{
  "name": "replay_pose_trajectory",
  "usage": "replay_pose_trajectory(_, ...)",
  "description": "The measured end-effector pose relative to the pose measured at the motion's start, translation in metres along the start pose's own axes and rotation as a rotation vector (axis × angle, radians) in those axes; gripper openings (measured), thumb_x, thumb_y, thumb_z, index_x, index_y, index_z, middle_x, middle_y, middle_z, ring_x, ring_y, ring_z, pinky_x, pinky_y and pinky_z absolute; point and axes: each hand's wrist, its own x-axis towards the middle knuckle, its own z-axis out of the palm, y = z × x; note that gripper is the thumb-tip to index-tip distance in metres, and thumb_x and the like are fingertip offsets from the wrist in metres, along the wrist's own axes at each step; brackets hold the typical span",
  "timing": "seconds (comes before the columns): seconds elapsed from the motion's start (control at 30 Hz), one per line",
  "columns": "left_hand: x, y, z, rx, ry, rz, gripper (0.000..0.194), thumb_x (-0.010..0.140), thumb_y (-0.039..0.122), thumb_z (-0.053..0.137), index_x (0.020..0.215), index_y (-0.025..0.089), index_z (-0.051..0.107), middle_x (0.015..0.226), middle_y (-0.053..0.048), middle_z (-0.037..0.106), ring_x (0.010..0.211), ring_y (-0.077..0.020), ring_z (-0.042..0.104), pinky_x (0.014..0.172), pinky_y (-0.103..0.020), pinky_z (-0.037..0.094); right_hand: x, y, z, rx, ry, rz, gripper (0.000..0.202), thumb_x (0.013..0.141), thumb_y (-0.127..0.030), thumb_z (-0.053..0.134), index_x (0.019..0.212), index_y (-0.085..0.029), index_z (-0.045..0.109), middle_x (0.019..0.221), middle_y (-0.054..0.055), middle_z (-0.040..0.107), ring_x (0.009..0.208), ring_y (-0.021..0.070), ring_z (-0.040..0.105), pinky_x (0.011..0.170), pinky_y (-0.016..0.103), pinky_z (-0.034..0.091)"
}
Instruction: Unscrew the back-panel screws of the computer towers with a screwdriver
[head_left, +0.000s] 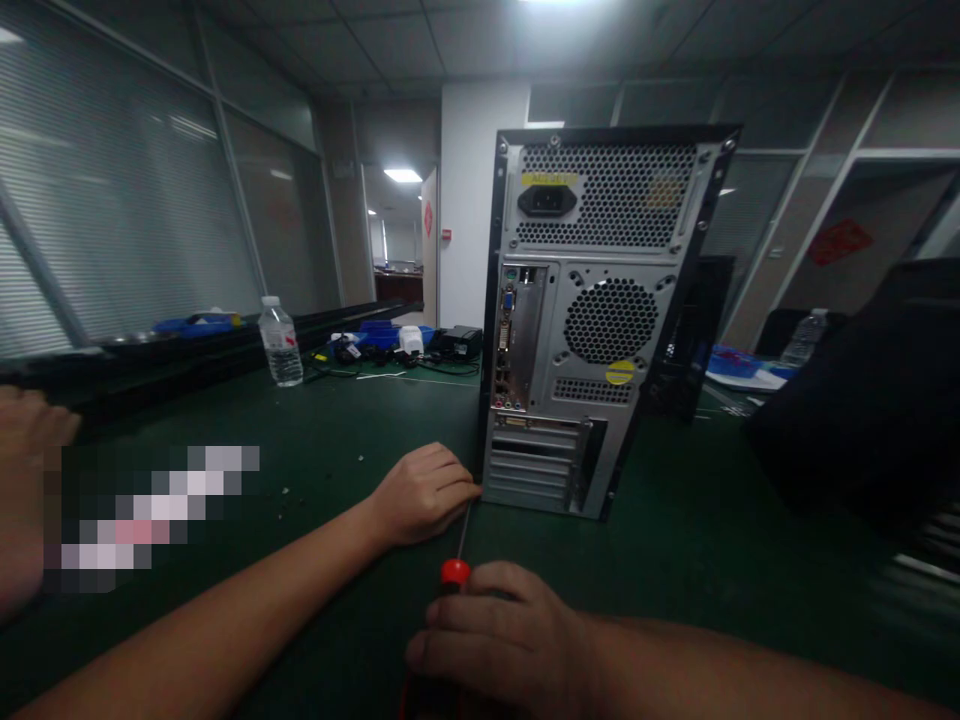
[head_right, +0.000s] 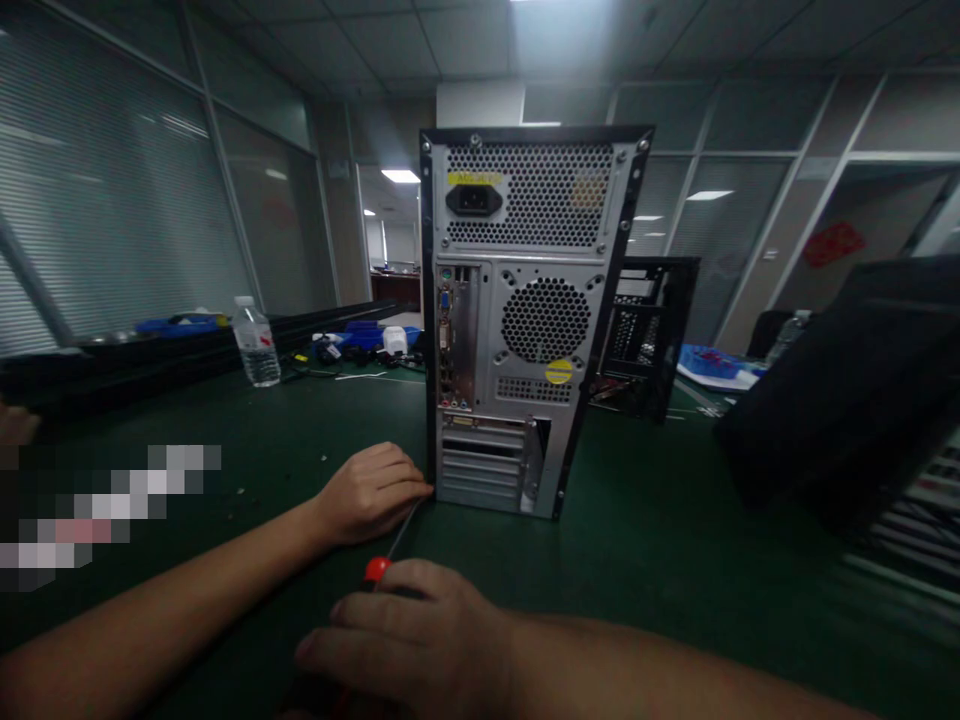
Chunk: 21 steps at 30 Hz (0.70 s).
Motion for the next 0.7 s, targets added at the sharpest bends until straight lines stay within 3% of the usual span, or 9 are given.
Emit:
replay_pose_trajectory(0.3, 0.0027, -0.0003, -0.0037, 0.031, 0.015, -0.041, 0.013, 0.089, 0.018, 0.06, 0.102, 0.016, 0.064, 0.089, -0.003, 0.07, 0.08, -0.0159, 0.06, 0.071, -0.032, 0.047, -0.0027, 0.0037, -0.0015, 0.016, -0.046, -0.02, 0.039, 0.108, -0.027, 0.024, 0.115, -0.01, 0.058, 0.1, 0.002, 0.071, 0.098, 0.0064, 0.062, 0.095, 0.022, 0.04)
replay_pose_trajectory(0.7, 0.0039, 0.001, -0.0068, 0.088, 0.018, -0.123, 0.005, 0.089, 0.02, 0.059, 0.086, 0.017, 0.061, 0.079, -0.002, 0.065, 0.075, -0.0159, 0.058, 0.07, -0.031, 0.045, -0.002, 0.0027, 0.0004, 0.039, -0.073, -0.043, 0.04, 0.108, -0.027, 0.023, 0.115, -0.01, 0.058, 0.101, 0.002, 0.07, 0.097, 0.0068, 0.061, 0.088, 0.026, 0.042)
